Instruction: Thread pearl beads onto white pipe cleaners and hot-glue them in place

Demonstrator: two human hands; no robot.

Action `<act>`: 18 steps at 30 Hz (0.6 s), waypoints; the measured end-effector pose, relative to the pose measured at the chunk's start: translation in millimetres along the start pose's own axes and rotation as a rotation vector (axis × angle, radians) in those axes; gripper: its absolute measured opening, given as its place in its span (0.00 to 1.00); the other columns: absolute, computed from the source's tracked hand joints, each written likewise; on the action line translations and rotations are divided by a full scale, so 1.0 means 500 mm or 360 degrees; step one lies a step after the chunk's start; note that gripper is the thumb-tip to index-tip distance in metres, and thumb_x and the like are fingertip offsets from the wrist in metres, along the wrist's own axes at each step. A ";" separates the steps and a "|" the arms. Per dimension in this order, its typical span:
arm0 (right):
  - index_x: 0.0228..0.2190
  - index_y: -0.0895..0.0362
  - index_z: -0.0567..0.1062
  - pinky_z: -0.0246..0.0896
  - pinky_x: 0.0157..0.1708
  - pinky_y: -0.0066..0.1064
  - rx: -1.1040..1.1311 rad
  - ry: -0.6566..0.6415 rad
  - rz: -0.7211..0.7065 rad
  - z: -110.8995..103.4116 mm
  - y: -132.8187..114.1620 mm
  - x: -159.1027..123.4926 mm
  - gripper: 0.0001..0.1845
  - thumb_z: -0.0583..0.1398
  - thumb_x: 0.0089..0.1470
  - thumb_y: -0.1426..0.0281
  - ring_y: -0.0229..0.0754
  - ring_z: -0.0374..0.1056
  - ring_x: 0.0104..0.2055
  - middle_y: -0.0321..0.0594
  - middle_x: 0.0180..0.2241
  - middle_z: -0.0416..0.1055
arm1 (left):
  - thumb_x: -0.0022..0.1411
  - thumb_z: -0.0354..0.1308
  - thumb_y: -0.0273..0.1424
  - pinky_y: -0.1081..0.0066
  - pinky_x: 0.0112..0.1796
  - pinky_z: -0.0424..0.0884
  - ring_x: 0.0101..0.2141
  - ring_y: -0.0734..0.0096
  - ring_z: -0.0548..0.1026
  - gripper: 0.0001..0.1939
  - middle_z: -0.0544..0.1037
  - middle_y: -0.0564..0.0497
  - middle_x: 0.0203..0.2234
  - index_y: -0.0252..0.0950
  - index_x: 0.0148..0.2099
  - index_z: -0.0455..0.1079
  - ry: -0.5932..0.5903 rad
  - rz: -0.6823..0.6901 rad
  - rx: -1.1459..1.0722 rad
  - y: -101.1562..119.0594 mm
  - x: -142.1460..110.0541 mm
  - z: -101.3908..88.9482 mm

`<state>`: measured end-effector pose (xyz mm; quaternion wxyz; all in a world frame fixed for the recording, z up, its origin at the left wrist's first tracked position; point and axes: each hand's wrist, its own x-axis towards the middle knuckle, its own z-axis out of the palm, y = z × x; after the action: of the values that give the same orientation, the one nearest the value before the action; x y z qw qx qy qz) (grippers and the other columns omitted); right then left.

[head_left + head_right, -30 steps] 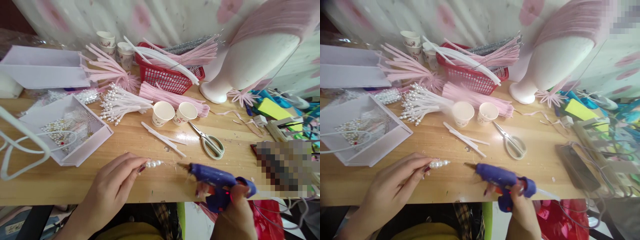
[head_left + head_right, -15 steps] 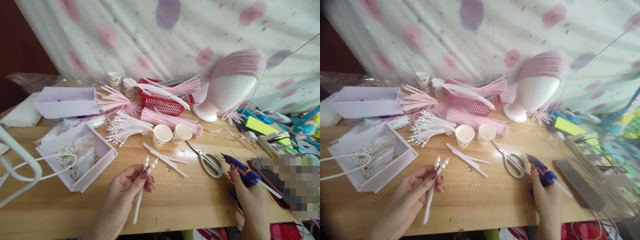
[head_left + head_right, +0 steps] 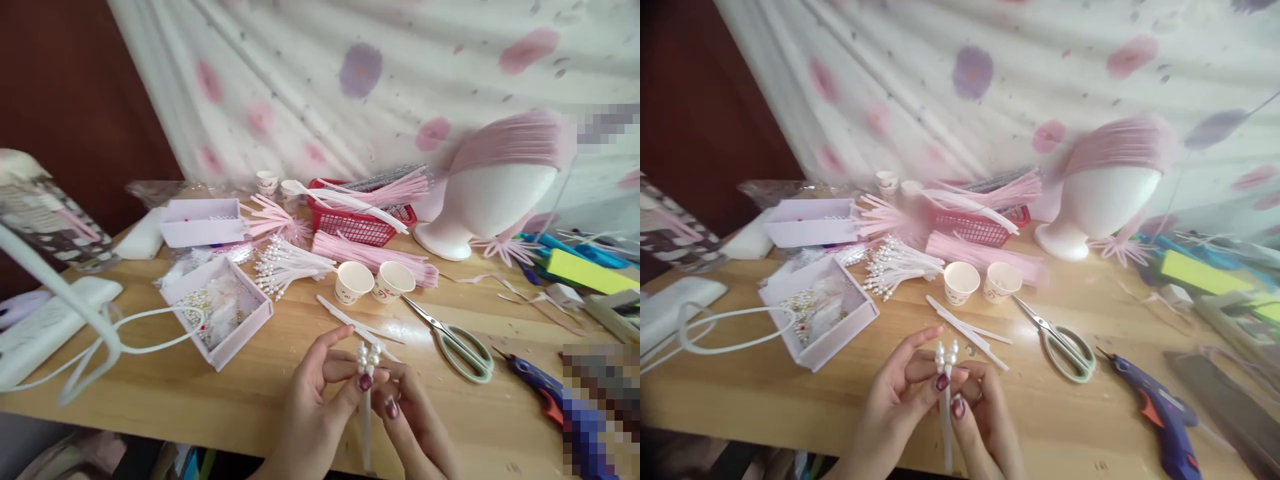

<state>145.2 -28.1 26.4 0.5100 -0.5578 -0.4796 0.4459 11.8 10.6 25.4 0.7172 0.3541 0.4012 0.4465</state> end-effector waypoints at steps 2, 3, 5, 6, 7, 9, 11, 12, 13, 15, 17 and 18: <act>0.42 0.50 0.76 0.63 0.28 0.31 0.0227 -0.0100 0.0122 0.043 0.000 0.012 0.20 0.61 0.61 0.48 0.42 0.65 0.26 0.35 0.26 0.70 | 0.62 0.66 0.45 0.65 0.43 0.77 0.56 0.52 0.77 0.34 0.86 0.40 0.44 0.39 0.65 0.63 0.0040 0.0098 0.0154 -0.002 -0.008 -0.009; 0.41 0.51 0.75 0.58 0.25 0.28 0.0311 -0.0148 0.0192 0.052 0.002 0.016 0.21 0.62 0.60 0.47 0.38 0.59 0.23 0.33 0.24 0.66 | 0.64 0.64 0.44 0.65 0.46 0.77 0.56 0.54 0.77 0.32 0.85 0.41 0.45 0.40 0.66 0.63 0.0045 0.0162 0.0245 -0.001 -0.013 -0.016; 0.43 0.52 0.74 0.47 0.21 0.24 0.0430 -0.0246 0.0310 0.054 0.011 0.021 0.24 0.63 0.58 0.46 0.33 0.48 0.20 0.28 0.22 0.57 | 0.68 0.59 0.40 0.64 0.51 0.75 0.53 0.58 0.79 0.30 0.85 0.43 0.47 0.41 0.69 0.59 0.0035 0.0333 0.0505 0.010 -0.023 -0.040; 0.44 0.53 0.74 0.43 0.20 0.23 0.0471 -0.0287 0.0344 0.048 0.017 0.023 0.25 0.63 0.58 0.46 0.32 0.45 0.20 0.26 0.22 0.54 | 0.69 0.57 0.38 0.64 0.52 0.75 0.51 0.60 0.81 0.30 0.85 0.45 0.46 0.43 0.70 0.58 0.0042 0.0437 0.0682 0.022 -0.027 -0.058; 0.45 0.53 0.74 0.41 0.20 0.23 0.0499 -0.0311 0.0359 0.041 0.024 0.025 0.26 0.63 0.58 0.46 0.32 0.42 0.21 0.25 0.21 0.52 | 0.70 0.56 0.37 0.64 0.49 0.76 0.47 0.62 0.82 0.29 0.86 0.46 0.46 0.44 0.70 0.58 0.0079 0.0557 0.0893 0.040 -0.028 -0.080; 0.44 0.55 0.75 0.39 0.20 0.23 0.0521 -0.0332 0.0335 0.024 0.041 0.028 0.24 0.62 0.60 0.47 0.31 0.41 0.20 0.25 0.20 0.52 | 0.69 0.55 0.37 0.65 0.45 0.77 0.43 0.62 0.83 0.19 0.86 0.49 0.42 0.46 0.61 0.71 0.0251 0.0807 0.1345 0.088 -0.020 -0.132; 0.39 0.56 0.76 0.39 0.19 0.23 0.0535 -0.0329 0.0309 0.009 0.057 0.031 0.23 0.61 0.62 0.48 0.31 0.41 0.19 0.26 0.19 0.53 | 0.68 0.54 0.35 0.64 0.37 0.77 0.35 0.60 0.83 0.12 0.86 0.50 0.38 0.44 0.47 0.78 0.0657 0.0898 0.1768 0.145 0.003 -0.185; 0.38 0.55 0.76 0.39 0.19 0.24 0.0548 -0.0317 0.0305 0.003 0.063 0.033 0.22 0.61 0.62 0.48 0.31 0.42 0.18 0.26 0.18 0.55 | 0.66 0.54 0.33 0.62 0.37 0.76 0.34 0.58 0.82 0.12 0.86 0.48 0.39 0.42 0.45 0.78 0.0749 0.0808 0.2028 0.172 0.020 -0.208; 0.37 0.55 0.76 0.40 0.18 0.24 0.0560 -0.0313 0.0303 -0.001 0.067 0.034 0.21 0.62 0.62 0.49 0.31 0.43 0.18 0.27 0.18 0.56 | 0.66 0.53 0.31 0.60 0.39 0.75 0.36 0.56 0.82 0.13 0.85 0.45 0.42 0.39 0.45 0.79 0.0688 0.0651 0.2281 0.193 0.038 -0.226; 0.36 0.55 0.75 0.41 0.18 0.24 0.0552 -0.0276 0.0300 -0.005 0.070 0.036 0.20 0.62 0.62 0.49 0.31 0.46 0.18 0.28 0.19 0.59 | 0.64 0.52 0.27 0.59 0.43 0.73 0.42 0.51 0.81 0.14 0.85 0.43 0.43 0.37 0.43 0.80 0.0502 0.0465 0.2545 0.218 0.076 -0.247; 0.36 0.55 0.76 0.44 0.19 0.24 0.0481 -0.0268 0.0277 -0.005 0.068 0.038 0.21 0.62 0.62 0.49 0.32 0.49 0.19 0.29 0.19 0.61 | 0.62 0.55 0.26 0.61 0.42 0.72 0.42 0.51 0.81 0.12 0.85 0.44 0.40 0.38 0.37 0.81 0.0358 0.0394 0.2599 0.220 0.108 -0.254; 0.35 0.56 0.76 0.45 0.20 0.24 0.0434 -0.0278 0.0264 -0.005 0.066 0.039 0.22 0.61 0.62 0.49 0.32 0.51 0.19 0.30 0.19 0.61 | 0.61 0.57 0.27 0.62 0.41 0.72 0.42 0.51 0.81 0.10 0.85 0.44 0.39 0.39 0.35 0.81 0.0303 0.0372 0.2601 0.216 0.121 -0.254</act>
<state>153.0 -9.6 -6.3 0.4988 -0.4803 -0.4093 0.5942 -122.9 123.2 49.1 0.1460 0.7634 0.6188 0.1140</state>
